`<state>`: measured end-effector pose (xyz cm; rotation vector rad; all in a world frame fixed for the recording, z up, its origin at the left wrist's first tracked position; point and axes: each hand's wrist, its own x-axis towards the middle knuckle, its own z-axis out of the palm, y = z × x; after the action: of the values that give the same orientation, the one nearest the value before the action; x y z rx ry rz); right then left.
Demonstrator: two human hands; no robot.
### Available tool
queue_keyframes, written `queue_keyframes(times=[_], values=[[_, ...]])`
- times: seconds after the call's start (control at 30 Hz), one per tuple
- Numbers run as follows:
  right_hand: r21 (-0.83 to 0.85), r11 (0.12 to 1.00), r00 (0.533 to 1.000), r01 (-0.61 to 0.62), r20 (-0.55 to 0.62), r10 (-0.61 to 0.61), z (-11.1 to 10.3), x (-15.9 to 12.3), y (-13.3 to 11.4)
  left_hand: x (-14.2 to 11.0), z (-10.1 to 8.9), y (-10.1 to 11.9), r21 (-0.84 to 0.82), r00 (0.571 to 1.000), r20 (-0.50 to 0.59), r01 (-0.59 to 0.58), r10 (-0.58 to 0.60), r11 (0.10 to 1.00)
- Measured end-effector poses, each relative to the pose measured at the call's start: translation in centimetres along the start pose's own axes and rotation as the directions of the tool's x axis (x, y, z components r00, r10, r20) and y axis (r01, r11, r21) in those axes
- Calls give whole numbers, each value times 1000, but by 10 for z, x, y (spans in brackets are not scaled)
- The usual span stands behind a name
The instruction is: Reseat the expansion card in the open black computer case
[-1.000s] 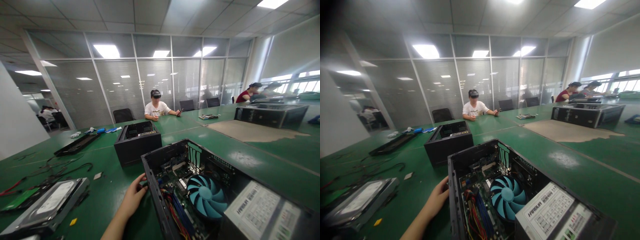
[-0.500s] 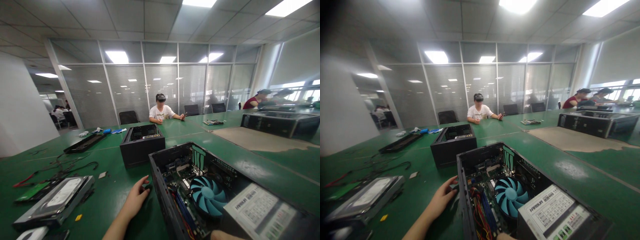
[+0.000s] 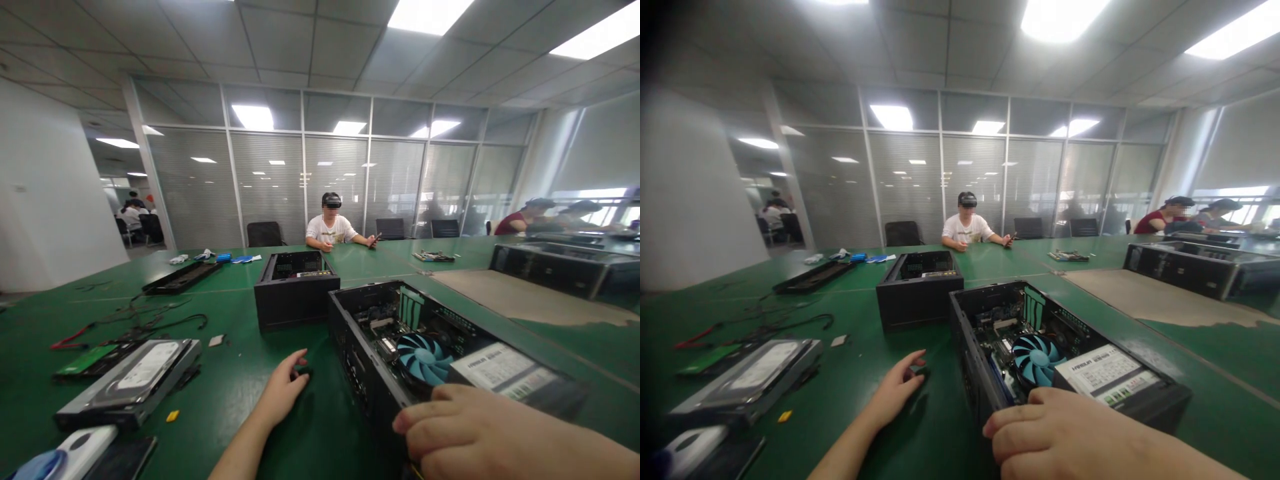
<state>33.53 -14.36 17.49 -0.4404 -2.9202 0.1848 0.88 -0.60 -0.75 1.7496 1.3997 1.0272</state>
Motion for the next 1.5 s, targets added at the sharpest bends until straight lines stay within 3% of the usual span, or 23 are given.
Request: queue_keyframes(times=[0.2, 0.33, 0.43, 0.57, 0.7, 0.97, 1.1, 1.23, 1.33, 1.5], values=[[93, 990, 993, -109, 59, 104, -4, -18, 19, 1, -1, 1, 10, 1000, 18, -15, 15, 1000], [-4, 992, 991, -130, 41, 130, -1, -26, 48, 1, 0, 2, 16, 1000, 17, -27, 27, 1000], [-216, 971, 995, -99, -13, 99, 4, -35, 82, 0, 1, 2, 16, 1000, 10, -29, 29, 999], [-466, 876, 986, -121, -155, 55, 10, -51, 136, 1, 3, 1, 22, 1000, -1, -28, 28, 999], [-554, 817, 979, -161, -192, 63, 10, -57, 186, 3, 6, -2, 40, 999, -13, -28, 29, 999], [-669, 673, 948, -316, -240, 207, 18, -35, 293, -1, 13, -8, 67, 999, -28, -43, 45, 997], [-697, 506, 860, -509, -381, 340, 36, -25, 335, -2, 13, -11, 47, 999, -28, -35, 37, 998], [-576, 345, 671, -741, -624, 400, 59, -3, 360, -2, 12, -11, 36, 999, -31, -24, 25, 999], [-423, 337, 539, -841, -706, 459, 68, 13, 380, -2, 12, -12, 35, 999, -32, -20, 22, 999], [-265, 416, 487, -870, -599, 636, 60, 17, 403, 1, 12, -12, 17, 999, -37, -5, 5, 1000]])
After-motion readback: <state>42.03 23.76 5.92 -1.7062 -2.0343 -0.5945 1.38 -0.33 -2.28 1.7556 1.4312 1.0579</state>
